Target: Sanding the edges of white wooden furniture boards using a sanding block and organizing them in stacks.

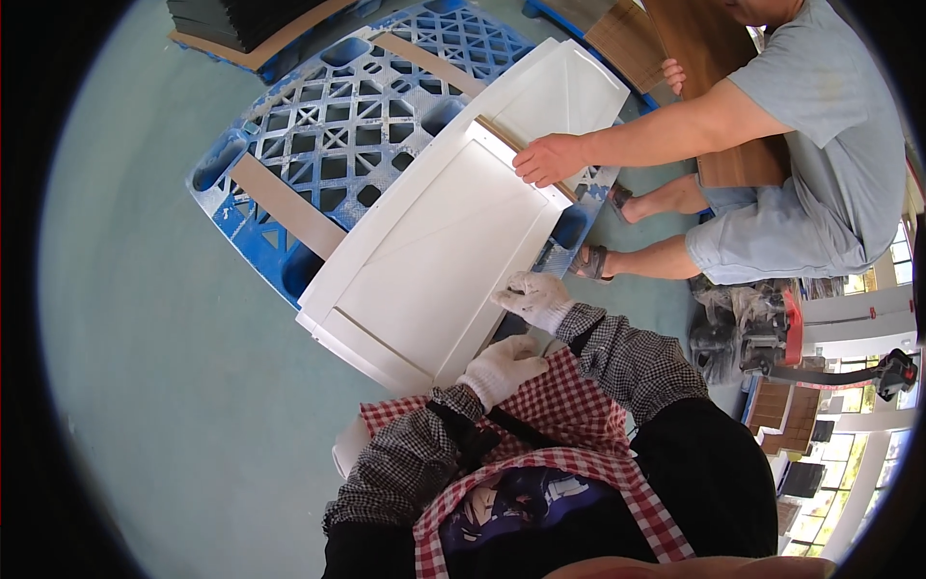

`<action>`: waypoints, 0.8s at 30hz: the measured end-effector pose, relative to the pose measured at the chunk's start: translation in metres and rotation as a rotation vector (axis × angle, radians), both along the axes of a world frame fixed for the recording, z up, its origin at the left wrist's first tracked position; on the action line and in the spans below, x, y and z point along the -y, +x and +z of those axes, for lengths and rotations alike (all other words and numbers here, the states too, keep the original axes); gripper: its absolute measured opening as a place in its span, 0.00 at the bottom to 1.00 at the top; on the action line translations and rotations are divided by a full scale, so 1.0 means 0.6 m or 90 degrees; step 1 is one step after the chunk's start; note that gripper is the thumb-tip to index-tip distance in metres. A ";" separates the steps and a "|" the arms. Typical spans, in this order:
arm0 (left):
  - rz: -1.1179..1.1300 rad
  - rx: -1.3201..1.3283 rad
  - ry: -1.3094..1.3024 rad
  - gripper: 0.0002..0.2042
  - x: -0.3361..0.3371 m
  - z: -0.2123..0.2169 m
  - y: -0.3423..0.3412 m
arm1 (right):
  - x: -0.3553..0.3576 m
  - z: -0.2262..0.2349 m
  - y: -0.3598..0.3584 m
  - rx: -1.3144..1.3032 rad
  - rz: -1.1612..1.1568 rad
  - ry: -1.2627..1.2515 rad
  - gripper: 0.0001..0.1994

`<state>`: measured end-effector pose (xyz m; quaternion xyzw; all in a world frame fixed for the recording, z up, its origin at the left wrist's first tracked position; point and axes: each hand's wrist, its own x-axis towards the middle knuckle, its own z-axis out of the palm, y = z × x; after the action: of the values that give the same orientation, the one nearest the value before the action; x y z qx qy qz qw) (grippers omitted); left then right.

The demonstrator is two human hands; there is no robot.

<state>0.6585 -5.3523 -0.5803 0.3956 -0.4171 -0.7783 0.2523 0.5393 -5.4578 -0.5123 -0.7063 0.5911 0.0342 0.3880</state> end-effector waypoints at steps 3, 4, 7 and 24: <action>0.013 -0.020 0.014 0.26 0.000 -0.001 -0.001 | -0.001 -0.005 -0.001 0.014 -0.005 0.001 0.21; 0.014 -0.020 0.015 0.26 0.001 0.001 0.000 | -0.001 -0.009 -0.002 0.024 -0.012 0.003 0.21; 0.019 -0.013 0.013 0.27 0.001 0.002 0.002 | 0.000 -0.012 -0.001 0.017 0.003 -0.008 0.21; -0.007 0.023 -0.013 0.29 0.005 0.006 0.008 | 0.006 -0.032 -0.015 -0.020 -0.006 -0.055 0.23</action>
<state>0.6631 -5.3553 -0.5764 0.4047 -0.4316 -0.7682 0.2446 0.5303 -5.4613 -0.5317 -0.7189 0.6014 0.0173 0.3480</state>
